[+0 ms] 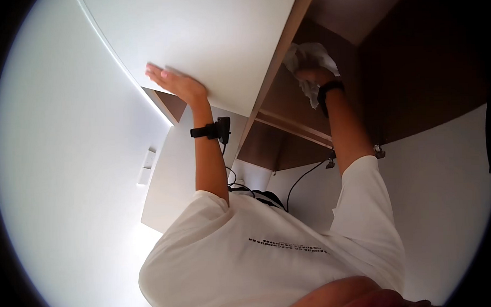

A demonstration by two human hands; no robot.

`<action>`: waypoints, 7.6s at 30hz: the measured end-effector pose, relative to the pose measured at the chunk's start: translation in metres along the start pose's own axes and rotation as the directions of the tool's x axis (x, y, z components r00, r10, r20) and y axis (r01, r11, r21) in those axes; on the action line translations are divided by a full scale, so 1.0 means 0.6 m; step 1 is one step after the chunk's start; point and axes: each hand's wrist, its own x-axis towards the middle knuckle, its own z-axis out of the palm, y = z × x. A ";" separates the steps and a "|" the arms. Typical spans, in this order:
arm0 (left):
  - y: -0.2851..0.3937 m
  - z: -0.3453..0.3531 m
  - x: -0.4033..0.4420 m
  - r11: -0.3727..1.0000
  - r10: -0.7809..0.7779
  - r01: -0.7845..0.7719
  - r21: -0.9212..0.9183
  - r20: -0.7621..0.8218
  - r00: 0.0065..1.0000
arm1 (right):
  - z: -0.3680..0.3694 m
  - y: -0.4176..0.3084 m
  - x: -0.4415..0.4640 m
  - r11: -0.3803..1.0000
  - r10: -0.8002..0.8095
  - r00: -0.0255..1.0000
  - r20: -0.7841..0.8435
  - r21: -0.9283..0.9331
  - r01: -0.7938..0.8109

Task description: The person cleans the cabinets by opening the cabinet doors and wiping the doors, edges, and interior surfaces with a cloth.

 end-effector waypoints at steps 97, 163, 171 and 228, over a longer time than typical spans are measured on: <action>-0.126 0.053 -0.119 -0.353 -0.330 0.860 -0.368 0.909 0.254 | 0.330 -0.308 -1.052 0.377 -0.201 -0.143 -0.969 0.058 -0.924; 0.237 -0.481 -0.540 0.883 0.465 0.170 -0.439 0.867 -0.177 | 0.467 -0.294 -1.010 0.481 0.529 0.831 -0.175 0.868 -0.123; 0.206 -0.487 -0.469 0.927 0.349 0.153 -0.343 0.937 -0.013 | 0.443 -0.327 -0.950 0.500 0.384 0.920 -0.078 0.855 -0.136; 0.274 -0.376 -0.355 0.294 0.365 0.908 0.298 0.843 -0.395 | 0.288 -0.332 -0.858 0.789 0.111 0.938 -0.327 0.603 0.117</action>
